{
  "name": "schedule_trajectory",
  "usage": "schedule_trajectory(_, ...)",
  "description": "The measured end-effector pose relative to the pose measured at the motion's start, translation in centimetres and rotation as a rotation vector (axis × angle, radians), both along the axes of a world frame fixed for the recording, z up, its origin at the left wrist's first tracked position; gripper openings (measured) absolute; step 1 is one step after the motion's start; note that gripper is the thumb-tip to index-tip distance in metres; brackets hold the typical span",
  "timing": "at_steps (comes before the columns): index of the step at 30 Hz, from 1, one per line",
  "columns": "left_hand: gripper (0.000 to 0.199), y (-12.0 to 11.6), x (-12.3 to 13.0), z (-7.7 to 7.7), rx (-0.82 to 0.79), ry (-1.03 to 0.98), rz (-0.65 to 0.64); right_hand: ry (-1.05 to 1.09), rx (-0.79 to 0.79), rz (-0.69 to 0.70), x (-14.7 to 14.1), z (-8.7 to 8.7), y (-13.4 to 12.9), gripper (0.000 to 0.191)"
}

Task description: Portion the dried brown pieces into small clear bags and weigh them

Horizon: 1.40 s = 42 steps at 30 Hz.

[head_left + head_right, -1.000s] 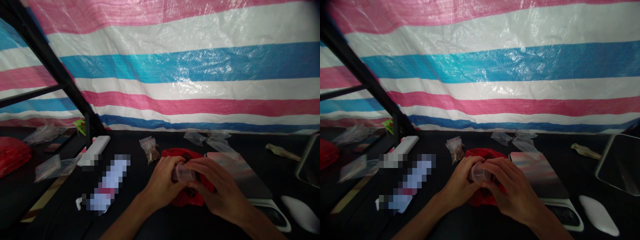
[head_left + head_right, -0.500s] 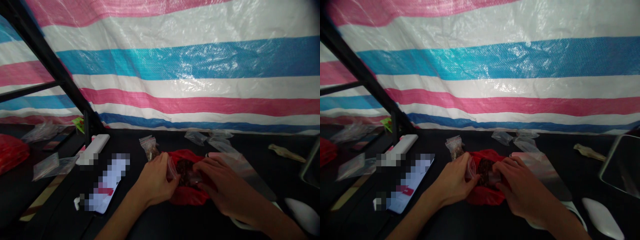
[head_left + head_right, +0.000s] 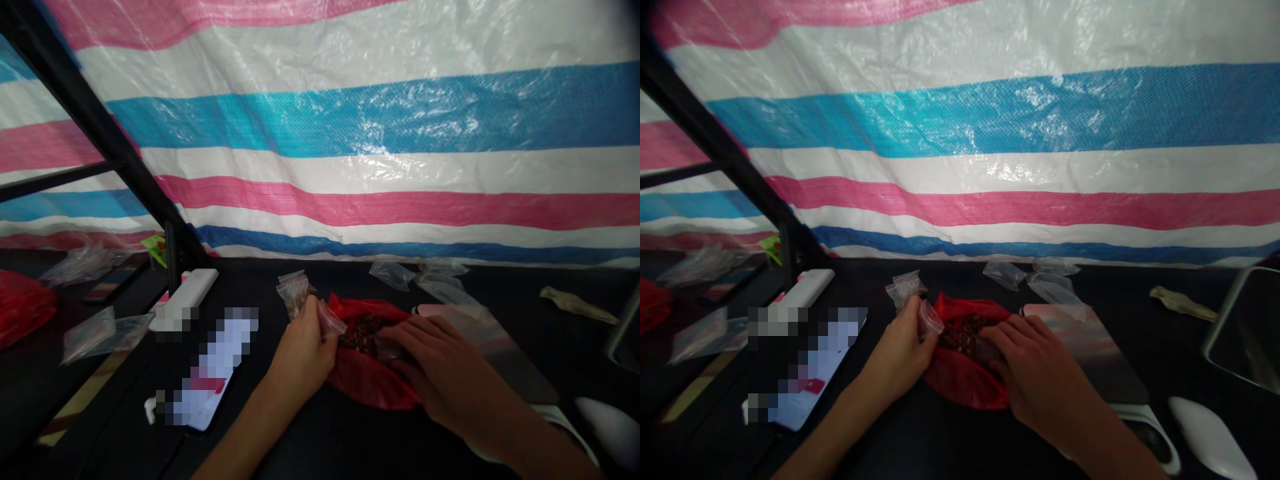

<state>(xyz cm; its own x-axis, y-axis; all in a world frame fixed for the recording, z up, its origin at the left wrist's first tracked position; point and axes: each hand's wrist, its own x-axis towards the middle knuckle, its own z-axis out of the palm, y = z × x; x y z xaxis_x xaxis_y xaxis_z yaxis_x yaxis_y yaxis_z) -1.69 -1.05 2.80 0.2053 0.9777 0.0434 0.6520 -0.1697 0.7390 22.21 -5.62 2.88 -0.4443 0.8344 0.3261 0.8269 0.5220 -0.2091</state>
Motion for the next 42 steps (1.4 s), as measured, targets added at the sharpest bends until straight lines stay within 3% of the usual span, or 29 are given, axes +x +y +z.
schedule_trajectory(4,0.02,-0.1,0.6,-0.2,-0.02,-0.362,-0.009,0.016,-0.02,-0.013,-0.7,-0.7,-0.1,0.035)
schedule_trajectory(7,0.012,-0.3,0.7,0.0,0.103,-0.477,0.0,-0.027,-0.011,-0.048,-0.6,-1.2,0.0,0.041)
schedule_trajectory(11,0.005,-0.6,0.3,0.6,0.238,-0.343,0.102,-0.096,0.055,-0.082,0.0,-1.0,0.2,0.055)
schedule_trajectory(14,0.012,-0.7,0.1,0.8,0.079,-0.098,0.209,-0.135,0.113,-0.112,0.2,-0.9,0.4,0.054)
schedule_trajectory(16,0.015,-0.9,0.3,0.6,-0.048,-0.03,0.208,-0.139,0.138,-0.111,0.1,-1.1,0.4,0.046)
schedule_trajectory(22,0.023,-1.6,1.8,-0.8,-0.085,-0.354,0.079,-0.011,0.1,-0.082,-1.1,-2.4,0.5,0.027)
schedule_trajectory(31,0.016,-1.2,2.5,-2.3,-0.121,-0.761,0.128,0.103,0.057,-0.098,-2.1,-2.3,0.3,0.032)
schedule_trajectory(37,0.013,-0.8,2.7,-2.5,-0.047,-0.751,0.155,0.075,0.096,-0.125,-2.4,-2.2,0.3,0.033)
schedule_trajectory(42,0.007,-1.1,2.0,-1.8,0.087,-0.54,0.273,-0.007,0.118,-0.141,-1.1,-1.3,0.4,0.057)
